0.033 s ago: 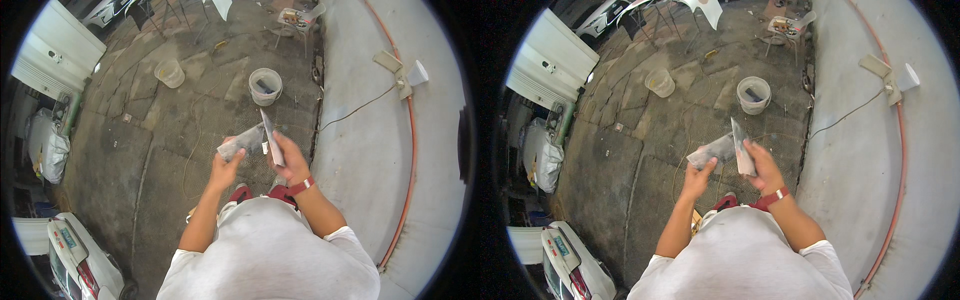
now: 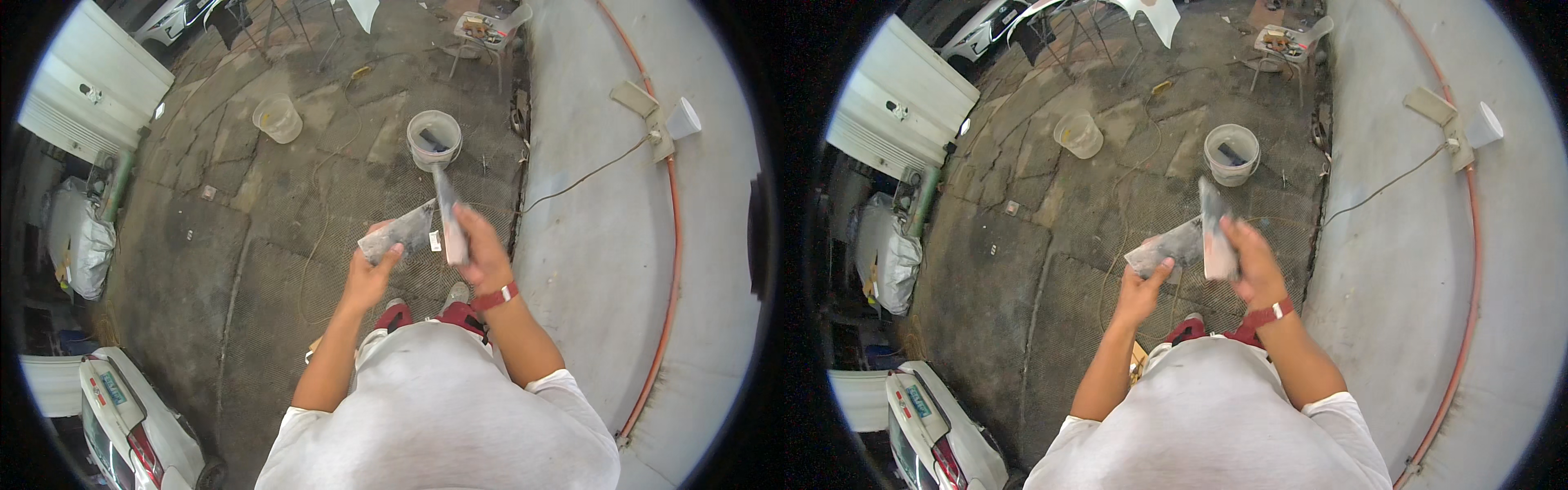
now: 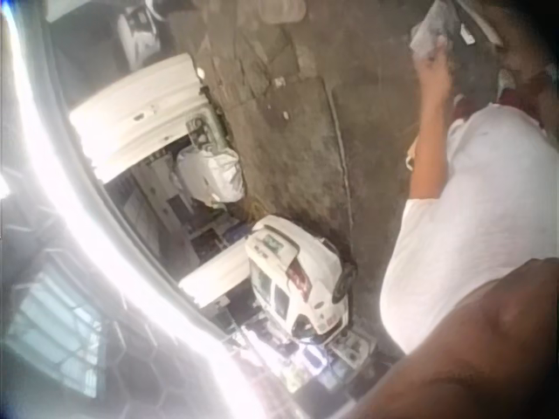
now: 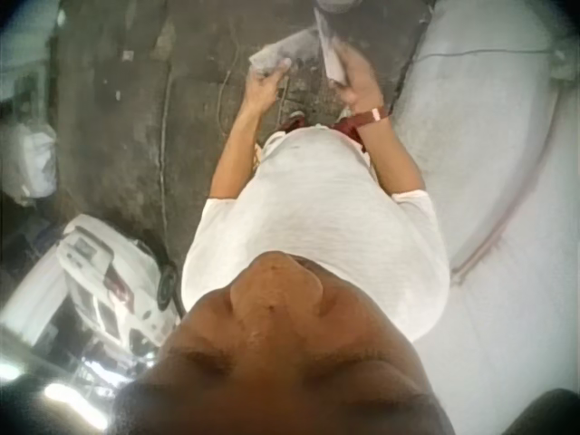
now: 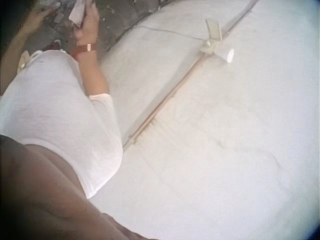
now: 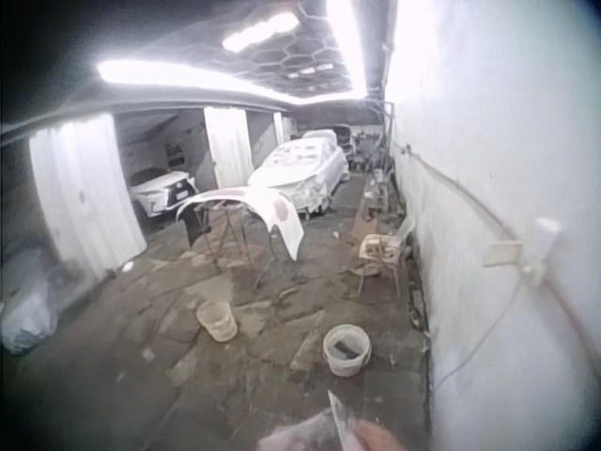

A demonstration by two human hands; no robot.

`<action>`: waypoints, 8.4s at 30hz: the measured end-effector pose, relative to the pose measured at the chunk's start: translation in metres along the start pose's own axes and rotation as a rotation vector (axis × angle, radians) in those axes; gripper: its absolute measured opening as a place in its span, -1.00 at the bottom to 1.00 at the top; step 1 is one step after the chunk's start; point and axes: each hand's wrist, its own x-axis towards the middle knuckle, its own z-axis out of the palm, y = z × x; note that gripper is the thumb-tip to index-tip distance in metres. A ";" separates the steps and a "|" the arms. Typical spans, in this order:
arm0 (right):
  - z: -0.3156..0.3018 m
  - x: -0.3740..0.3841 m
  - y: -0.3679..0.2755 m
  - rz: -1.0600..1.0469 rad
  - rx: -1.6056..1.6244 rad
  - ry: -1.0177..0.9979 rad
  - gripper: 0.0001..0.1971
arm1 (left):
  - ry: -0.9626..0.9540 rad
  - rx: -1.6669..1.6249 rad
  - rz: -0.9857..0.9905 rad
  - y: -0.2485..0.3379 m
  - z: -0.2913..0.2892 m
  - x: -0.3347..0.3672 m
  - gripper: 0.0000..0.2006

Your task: The person sands a white car bumper with sandpaper, smoothing the surface. They then apply a filler paste to the bumper using a putty knife and continue sanding the treated areas.

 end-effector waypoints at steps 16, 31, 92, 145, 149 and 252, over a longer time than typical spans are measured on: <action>0.033 0.012 0.017 -0.471 -0.933 0.180 -0.64 | -0.130 0.344 0.035 0.021 0.012 0.016 -0.68; 0.062 -0.013 0.041 -0.126 -0.821 -0.301 -0.53 | -0.173 -0.335 -0.075 -0.004 -0.050 0.013 -0.30; -0.022 0.009 0.045 -0.526 -1.068 0.440 -0.74 | -0.041 -0.424 -0.207 -0.018 -0.089 -0.004 -0.55; 0.084 -0.015 0.014 -0.708 -1.186 0.203 -0.58 | -0.195 0.338 0.300 0.020 -0.055 -0.005 -0.65; 0.082 -0.019 0.035 -0.566 -1.040 0.349 -0.58 | -0.105 0.508 0.279 0.031 -0.047 -0.008 -0.64; 0.007 -0.018 0.070 0.219 0.077 0.101 -0.65 | -0.145 -0.227 -0.022 -0.009 -0.049 0.018 -0.67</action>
